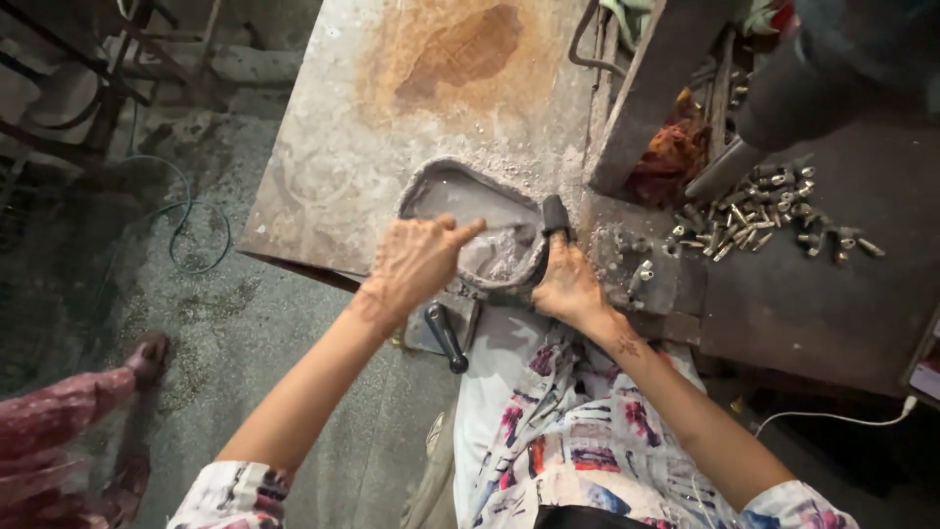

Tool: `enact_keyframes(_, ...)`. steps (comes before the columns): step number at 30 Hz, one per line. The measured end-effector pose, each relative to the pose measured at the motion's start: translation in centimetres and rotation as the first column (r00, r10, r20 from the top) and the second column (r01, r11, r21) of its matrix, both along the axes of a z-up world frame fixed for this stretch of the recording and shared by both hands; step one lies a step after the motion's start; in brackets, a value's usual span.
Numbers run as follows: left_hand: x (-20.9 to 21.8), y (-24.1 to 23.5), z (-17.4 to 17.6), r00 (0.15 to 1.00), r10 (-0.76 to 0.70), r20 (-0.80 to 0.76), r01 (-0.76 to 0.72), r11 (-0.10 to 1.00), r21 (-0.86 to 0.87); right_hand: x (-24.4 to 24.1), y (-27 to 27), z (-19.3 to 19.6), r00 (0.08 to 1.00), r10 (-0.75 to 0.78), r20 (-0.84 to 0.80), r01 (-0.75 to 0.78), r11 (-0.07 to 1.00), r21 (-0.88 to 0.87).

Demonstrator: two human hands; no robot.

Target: The person sits at a bench drill press and repeatedly drills small brass fittings. They place each fitting in a fixture under the bit, operate the drill press by hand, then dip the drilled part into a water tray and set it with a pile of finished fittings.

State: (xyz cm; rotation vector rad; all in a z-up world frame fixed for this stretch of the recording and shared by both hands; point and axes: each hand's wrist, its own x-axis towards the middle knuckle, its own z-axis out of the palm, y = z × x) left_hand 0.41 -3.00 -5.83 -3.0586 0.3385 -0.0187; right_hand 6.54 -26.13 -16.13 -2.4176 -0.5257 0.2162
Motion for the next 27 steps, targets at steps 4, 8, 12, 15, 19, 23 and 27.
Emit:
enact_keyframes(4, -1.7, 0.5, -0.6, 0.989, -0.147, -0.02, 0.146, 0.987, -0.07, 0.4, -0.6, -2.2, 0.999, -0.027, -0.028, 0.025, 0.998, -0.061)
enact_keyframes(8, -1.8, 1.7, 2.1, 0.982, -0.113, -0.153, 0.107, 0.993, -0.047, 0.6, -0.7, -3.2, 0.998, 0.019, 0.06, -0.016, 0.999, -0.045)
enact_keyframes(12, -0.2, 1.4, 0.6, 0.996, -0.038, -0.075, 0.038, 0.999, 0.004, 0.9, -0.7, -3.8, 0.996, 0.032, 0.081, -0.027, 0.997, -0.065)
enact_keyframes(15, -0.8, 1.1, 0.1, 0.997, -0.081, -0.01, 0.081, 0.996, -0.032, 0.5, -0.5, -2.1, 1.0, 0.007, 0.012, -0.006, 0.995, -0.097)
enact_keyframes(19, -1.8, 1.6, 2.6, 0.973, -0.118, -0.199, 0.123, 0.992, 0.01, 0.0, -0.3, -0.3, 0.994, -0.031, -0.104, 0.022, 0.996, -0.081)
enact_keyframes(23, 0.0, 3.0, 6.5, 0.971, -0.233, -0.053, 0.238, 0.963, 0.13, 0.3, -0.6, -1.6, 1.0, -0.011, -0.01, 0.01, 0.997, -0.074)
enact_keyframes(27, 1.0, 2.9, 7.6, 0.943, -0.029, -0.333, 0.112, 0.966, 0.233, 0.1, -0.3, -1.7, 0.999, 0.011, 0.038, -0.01, 0.999, -0.041)
